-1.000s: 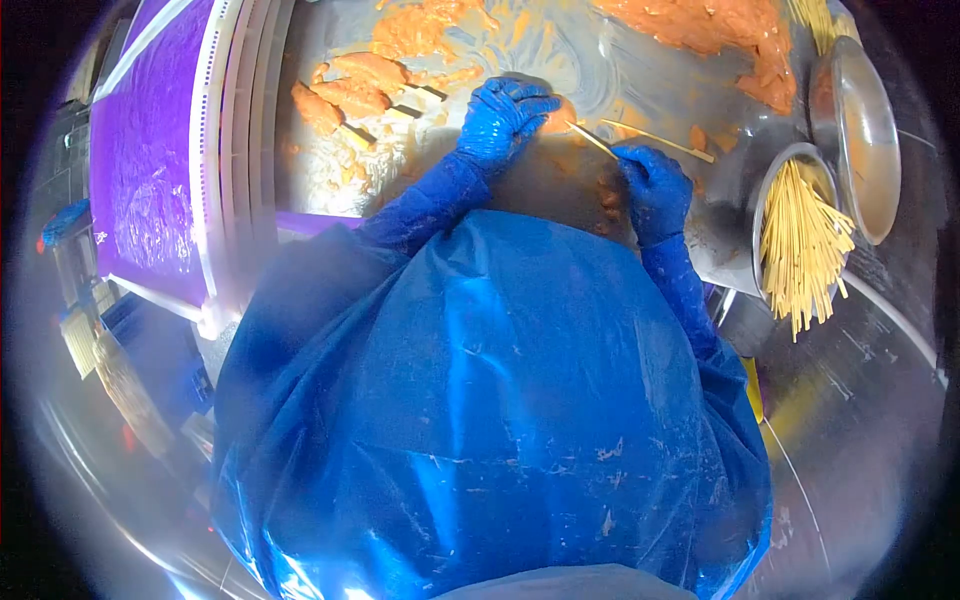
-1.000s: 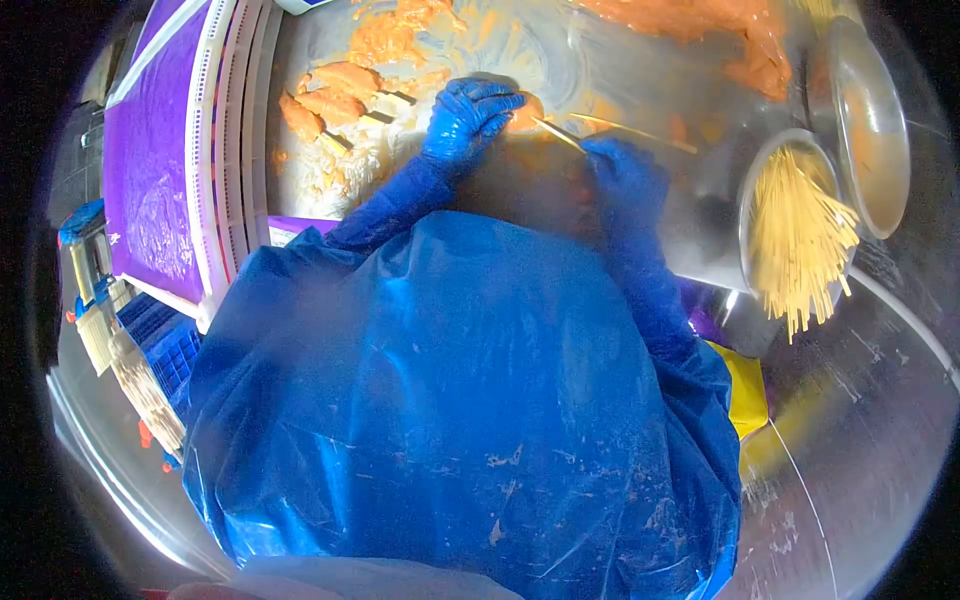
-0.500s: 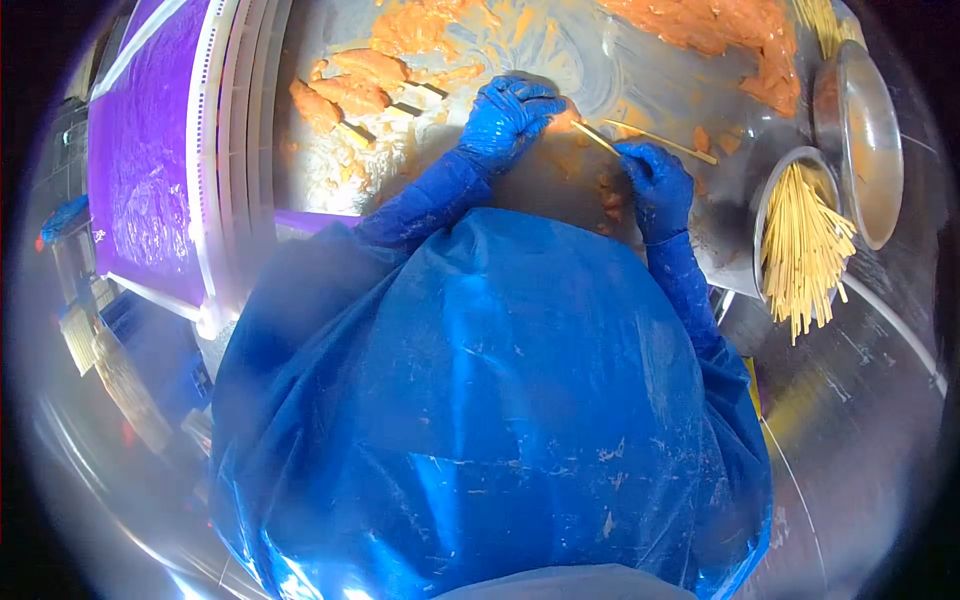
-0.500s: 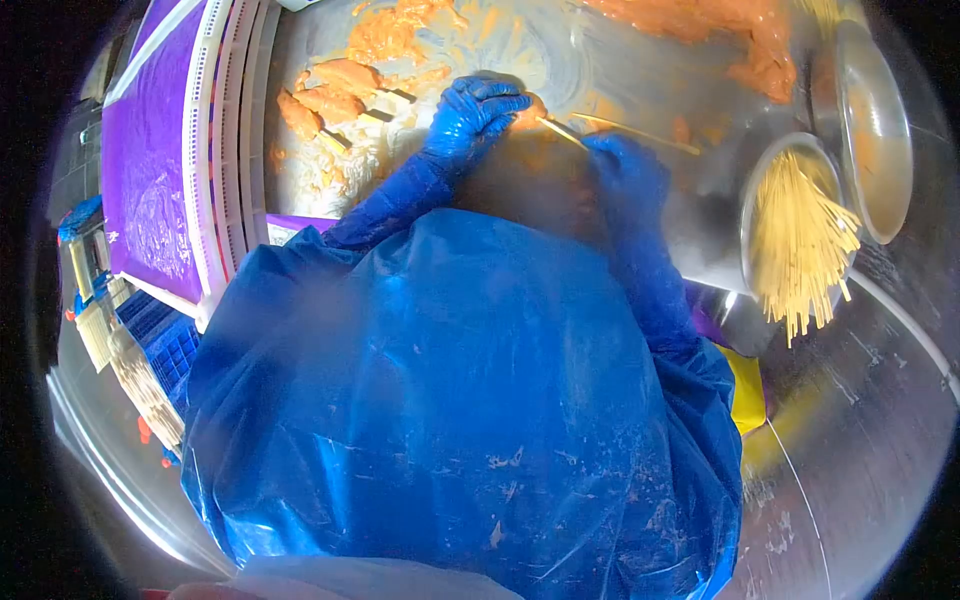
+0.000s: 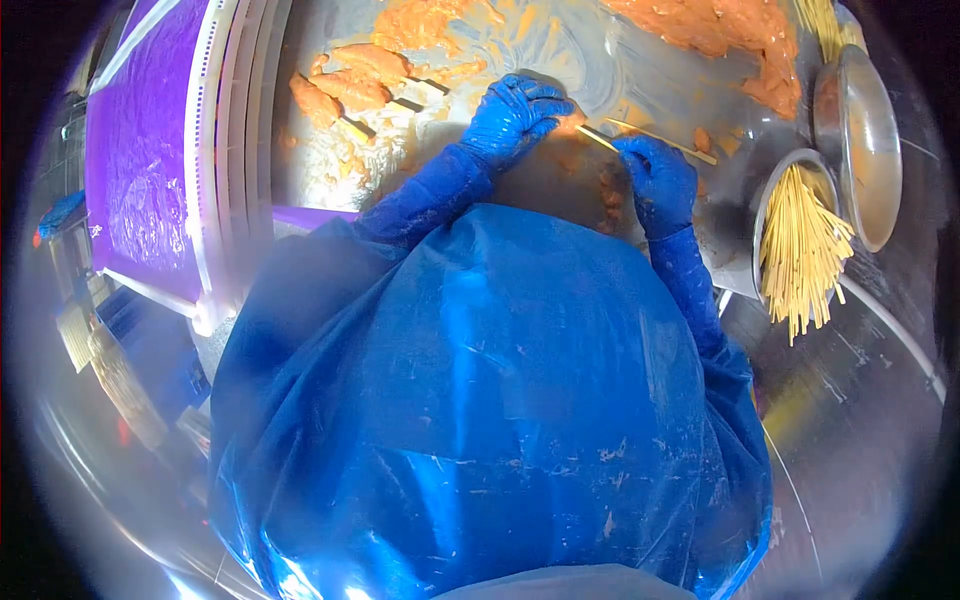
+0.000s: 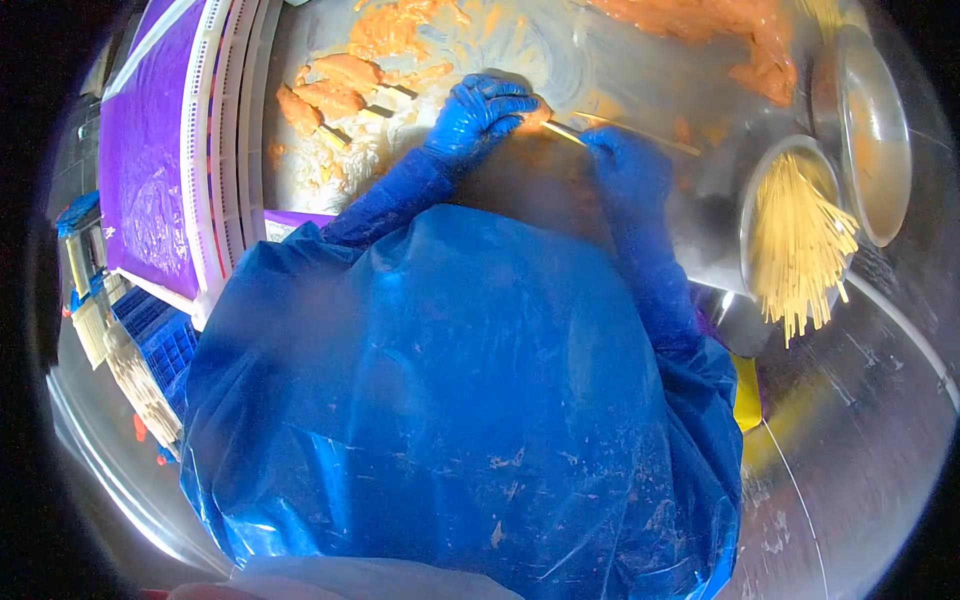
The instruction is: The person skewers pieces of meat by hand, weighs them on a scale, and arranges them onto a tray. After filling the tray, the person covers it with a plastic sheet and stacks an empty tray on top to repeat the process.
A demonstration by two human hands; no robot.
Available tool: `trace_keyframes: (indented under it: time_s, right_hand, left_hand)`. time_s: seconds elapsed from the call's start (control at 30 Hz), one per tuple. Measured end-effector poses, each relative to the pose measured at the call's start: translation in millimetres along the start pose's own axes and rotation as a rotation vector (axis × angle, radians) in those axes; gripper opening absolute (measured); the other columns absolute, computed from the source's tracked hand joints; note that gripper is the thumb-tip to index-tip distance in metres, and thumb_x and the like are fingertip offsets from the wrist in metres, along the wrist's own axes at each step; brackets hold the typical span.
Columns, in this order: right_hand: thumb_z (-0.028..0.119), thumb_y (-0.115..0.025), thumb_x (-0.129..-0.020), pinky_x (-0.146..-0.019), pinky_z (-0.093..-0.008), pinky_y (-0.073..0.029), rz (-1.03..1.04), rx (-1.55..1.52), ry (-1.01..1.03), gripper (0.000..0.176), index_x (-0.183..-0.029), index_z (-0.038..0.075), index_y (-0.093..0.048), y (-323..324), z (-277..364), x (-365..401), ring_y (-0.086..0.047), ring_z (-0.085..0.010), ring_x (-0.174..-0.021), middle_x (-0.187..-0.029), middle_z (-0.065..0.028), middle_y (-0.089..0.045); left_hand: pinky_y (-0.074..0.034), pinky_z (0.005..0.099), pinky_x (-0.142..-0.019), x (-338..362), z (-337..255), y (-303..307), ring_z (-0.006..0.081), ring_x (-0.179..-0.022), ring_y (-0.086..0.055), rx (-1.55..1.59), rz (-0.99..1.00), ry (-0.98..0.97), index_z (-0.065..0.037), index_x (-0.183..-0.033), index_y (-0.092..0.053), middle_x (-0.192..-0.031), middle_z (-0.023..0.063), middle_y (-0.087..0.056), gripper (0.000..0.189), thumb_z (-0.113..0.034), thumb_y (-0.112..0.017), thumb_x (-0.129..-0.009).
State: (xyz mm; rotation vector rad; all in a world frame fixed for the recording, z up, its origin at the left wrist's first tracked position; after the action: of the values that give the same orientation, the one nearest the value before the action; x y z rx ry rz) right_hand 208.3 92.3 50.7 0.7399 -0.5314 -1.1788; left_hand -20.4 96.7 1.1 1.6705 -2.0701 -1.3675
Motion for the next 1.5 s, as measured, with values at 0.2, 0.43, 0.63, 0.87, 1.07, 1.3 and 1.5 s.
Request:
trace_keyframes:
  time_s: [0.2, 0.43, 0.63, 0.87, 1.07, 1.3, 1.5]
  right_hand:
    - [0.028, -0.064, -0.083, -0.072, -0.0394, -0.052, 0.031, 0.004, 0.069, 0.019, -0.093, 0.013, -0.072, -27.3, 0.1, -16.5, -0.067, -0.0293, -0.081, -0.087, -0.0112, -0.069]
    - [0.021, -0.067, -0.083, -0.075, -0.0373, -0.052, -0.012, -0.181, 0.056, 0.015, -0.094, 0.011, -0.071, -28.5, -8.0, -10.1, -0.068, -0.0282, -0.083, -0.089, -0.0112, -0.07]
    - [0.018, -0.067, -0.084, -0.076, -0.0372, -0.053, -0.013, -0.181, 0.068, 0.012, -0.092, 0.01, -0.07, -25.3, 1.4, -13.3, -0.068, -0.0283, -0.083, -0.09, -0.0114, -0.07]
    - [0.018, -0.068, -0.083, -0.073, -0.0389, -0.052, 0.004, -0.213, 0.092, 0.011, -0.091, 0.011, -0.069, -37.1, -1.4, -21.7, -0.067, -0.0302, -0.08, -0.086, -0.0113, -0.069]
    - [0.014, -0.069, -0.085, -0.075, -0.0324, -0.052, 0.041, -0.074, 0.086, 0.015, -0.098, 0.007, -0.069, -43.8, 0.7, -21.3, -0.068, -0.0216, -0.082, -0.089, -0.0111, -0.069]
    - [0.014, -0.064, -0.087, -0.074, -0.0312, -0.051, 0.057, -0.031, -0.027, 0.012, -0.096, 0.006, -0.066, -17.7, -14.4, 5.0, -0.066, -0.0209, -0.081, -0.09, -0.0105, -0.067]
    - [0.009, -0.058, -0.089, -0.076, -0.0336, -0.046, -0.005, -0.154, 0.113, 0.006, -0.092, 0.004, -0.06, -27.2, -21.8, -0.7, -0.058, -0.0238, -0.081, -0.086, -0.0114, -0.059]
  left_hand:
    - [-0.044, 0.0442, -0.091, 0.4, -4.8, 0.0, 0.031, -0.106, -0.059, -0.024, 0.025, 0.009, -0.016, -0.108, -0.069, -0.115, 0.0066, -0.066, 0.025, -0.022, -0.064, -0.084]
    - [-0.046, 0.0432, -0.085, 12.6, -4.9, 27.4, 0.0316, -0.095, -0.059, -0.234, -0.146, 0.13, -0.019, -0.105, -0.071, -0.109, 0.0071, -0.066, 0.026, -0.02, -0.07, -0.079]
    - [-0.047, 0.0426, -0.083, 15.9, 0.7, 15.5, 0.0313, -0.093, -0.059, -0.158, -0.106, 0.193, -0.019, -0.105, -0.071, -0.103, 0.0086, -0.066, 0.029, -0.018, -0.072, -0.076]
    - [-0.045, 0.0434, -0.085, 14.2, 4.5, 9.7, 0.0297, -0.095, -0.057, -0.157, -0.065, 0.124, -0.02, -0.105, -0.07, -0.103, 0.0068, -0.065, 0.026, -0.026, -0.065, -0.081]
    - [-0.044, 0.0441, -0.087, 9.8, 3.1, 16.1, 0.0302, -0.096, -0.058, -0.135, -0.048, 0.104, -0.018, -0.108, -0.069, -0.103, 0.0084, -0.066, 0.027, -0.024, -0.065, -0.081]
    - [-0.047, 0.04, -0.088, 21.8, 5.4, 30.8, 0.0308, -0.098, -0.059, -0.021, -0.218, 0.258, -0.015, -0.107, -0.07, -0.103, 0.0105, -0.067, 0.028, -0.012, -0.07, -0.079]
    - [-0.048, 0.0402, -0.085, 23.0, 14.3, 12.7, 0.0312, -0.096, -0.059, -0.024, -0.177, 0.221, -0.016, -0.105, -0.071, -0.103, 0.0103, -0.065, 0.028, -0.011, -0.073, -0.077]
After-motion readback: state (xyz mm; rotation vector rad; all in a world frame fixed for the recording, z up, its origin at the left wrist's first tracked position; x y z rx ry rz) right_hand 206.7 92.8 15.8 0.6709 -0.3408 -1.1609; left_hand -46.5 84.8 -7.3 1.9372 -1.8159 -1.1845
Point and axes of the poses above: each hand's wrist, its own x-axis away from the middle knuckle, its own y-axis out of the back of the hand, z = x × y, the point moved 3 cm from there along -x, towards the middle knuckle
